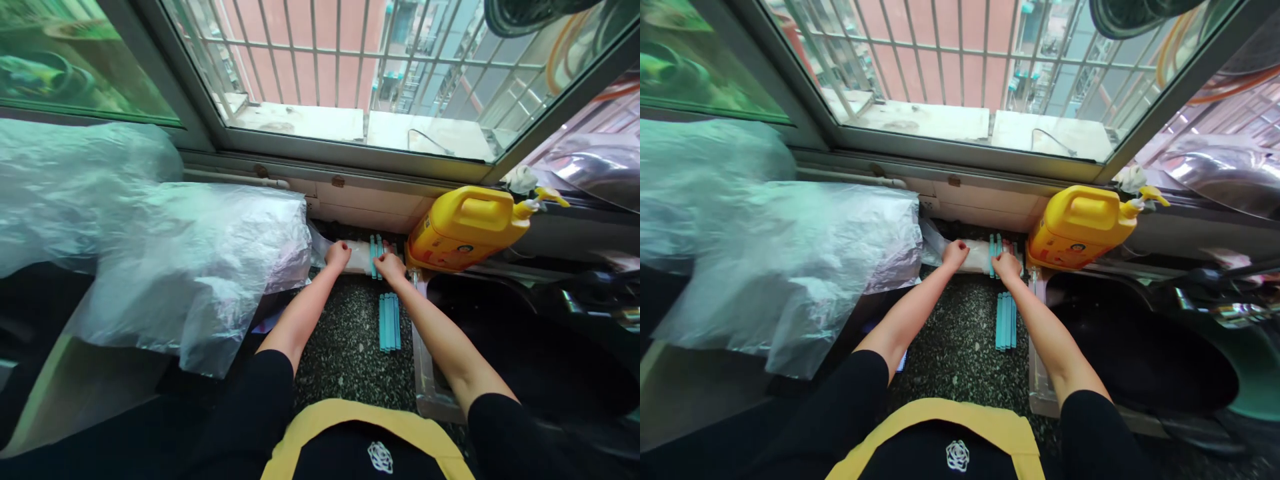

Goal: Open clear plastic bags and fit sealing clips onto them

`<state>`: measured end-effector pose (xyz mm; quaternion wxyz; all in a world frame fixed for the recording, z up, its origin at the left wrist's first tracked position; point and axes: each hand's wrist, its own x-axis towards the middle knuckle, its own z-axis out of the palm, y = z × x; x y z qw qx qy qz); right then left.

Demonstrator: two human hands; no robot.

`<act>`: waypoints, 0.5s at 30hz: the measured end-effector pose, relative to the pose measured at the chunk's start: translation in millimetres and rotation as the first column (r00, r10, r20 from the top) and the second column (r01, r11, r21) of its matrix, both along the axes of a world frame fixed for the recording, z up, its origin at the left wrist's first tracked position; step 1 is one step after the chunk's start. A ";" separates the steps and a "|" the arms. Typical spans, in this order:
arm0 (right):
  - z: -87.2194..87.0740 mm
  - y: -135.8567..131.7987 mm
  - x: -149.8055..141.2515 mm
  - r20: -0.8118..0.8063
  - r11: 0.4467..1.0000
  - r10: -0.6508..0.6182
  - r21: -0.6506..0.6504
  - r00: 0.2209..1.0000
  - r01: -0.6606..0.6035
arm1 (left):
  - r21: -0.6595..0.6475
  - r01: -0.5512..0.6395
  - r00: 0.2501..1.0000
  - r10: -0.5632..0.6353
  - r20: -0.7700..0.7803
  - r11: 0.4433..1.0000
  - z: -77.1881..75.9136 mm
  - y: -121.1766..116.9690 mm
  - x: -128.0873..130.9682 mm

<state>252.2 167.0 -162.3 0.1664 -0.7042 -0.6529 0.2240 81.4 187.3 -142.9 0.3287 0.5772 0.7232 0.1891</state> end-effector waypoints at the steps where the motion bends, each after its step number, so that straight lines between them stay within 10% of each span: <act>1: 5.3 -1.3 -0.3 0.045 0.998 -0.062 -0.024 0.997 0.064 | 0.019 -0.007 1.000 0.007 0.000 1.000 4.5 -3.0 -0.6; 8: 62.0 -6.6 -15.7 0.120 0.989 -0.144 -0.014 0.982 0.147 | 0.347 0.039 0.992 -0.078 0.098 0.937 54.9 -48.0 5.1; 15: 121.8 -11.3 -93.4 -0.168 0.965 0.206 0.201 0.964 -0.171 | 0.663 0.060 0.835 -0.401 0.376 0.747 133.3 -147.6 -21.2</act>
